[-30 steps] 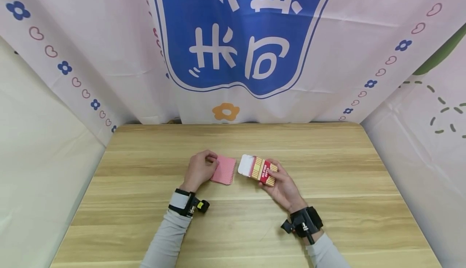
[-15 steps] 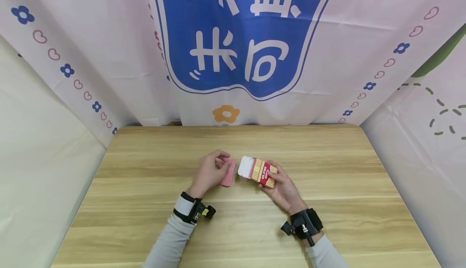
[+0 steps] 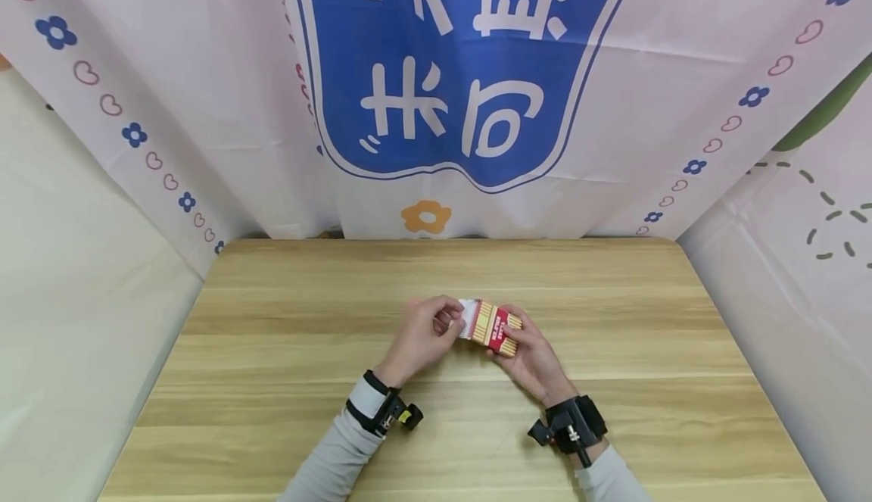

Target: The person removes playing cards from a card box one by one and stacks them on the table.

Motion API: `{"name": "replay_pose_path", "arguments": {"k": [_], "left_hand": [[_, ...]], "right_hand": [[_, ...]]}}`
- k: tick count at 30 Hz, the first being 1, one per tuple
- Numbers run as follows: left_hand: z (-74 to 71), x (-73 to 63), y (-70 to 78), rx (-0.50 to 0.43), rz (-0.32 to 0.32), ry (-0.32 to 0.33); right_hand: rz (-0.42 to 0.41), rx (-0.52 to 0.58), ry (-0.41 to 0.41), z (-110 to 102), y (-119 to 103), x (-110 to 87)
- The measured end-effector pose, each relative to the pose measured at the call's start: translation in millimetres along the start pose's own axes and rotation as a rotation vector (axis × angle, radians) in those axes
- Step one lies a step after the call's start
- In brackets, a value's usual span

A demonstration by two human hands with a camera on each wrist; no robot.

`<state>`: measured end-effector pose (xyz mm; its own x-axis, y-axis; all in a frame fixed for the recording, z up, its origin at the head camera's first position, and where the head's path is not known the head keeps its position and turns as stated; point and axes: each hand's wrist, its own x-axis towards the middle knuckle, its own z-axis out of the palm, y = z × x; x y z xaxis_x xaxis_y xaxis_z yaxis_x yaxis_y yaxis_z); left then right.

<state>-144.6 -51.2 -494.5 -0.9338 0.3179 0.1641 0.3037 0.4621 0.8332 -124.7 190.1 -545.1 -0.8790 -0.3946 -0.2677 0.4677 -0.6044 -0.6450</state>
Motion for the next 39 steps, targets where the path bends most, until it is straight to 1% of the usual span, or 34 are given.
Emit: {"name": "replay_pose_path", "arguments": {"k": [4, 9, 13, 19, 23, 28, 34, 39], "left_hand": [[2.2, -1.4, 0.1, -0.009, -0.041, -0.011], [2.4, -0.7, 0.7, -0.054, -0.076, -0.023], [2.5, -0.9, 1.4, -0.068, -0.088, -0.039], [6.4, -1.7, 0.3, -0.067, -0.083, -0.045], [7.4, -1.9, 0.8, -0.074, -0.110, -0.040], [5.0, -2.2, 1.5, -0.082, -0.127, -0.030], [-2.4, -2.8, 3.5, -0.039, -0.138, -0.011], [-9.0, -3.4, 5.9, -0.022, -0.163, 0.006]], "right_hand": [[0.001, 0.004, -0.004, 0.1, 0.7, 0.3], [-0.001, -0.013, -0.004, 1.3, 1.2, 0.2], [0.000, -0.016, -0.004, 1.8, 1.0, 0.3], [-0.001, -0.030, 0.007, 1.9, 1.9, 0.3], [0.002, -0.046, 0.015, 0.9, 2.5, 0.5], [0.005, -0.042, 0.022, 0.0, 3.0, 0.8], [-0.001, -0.029, 0.018, 0.1, 3.0, 0.4], [-0.009, -0.034, 0.012, 0.4, 3.0, -0.2]]}}
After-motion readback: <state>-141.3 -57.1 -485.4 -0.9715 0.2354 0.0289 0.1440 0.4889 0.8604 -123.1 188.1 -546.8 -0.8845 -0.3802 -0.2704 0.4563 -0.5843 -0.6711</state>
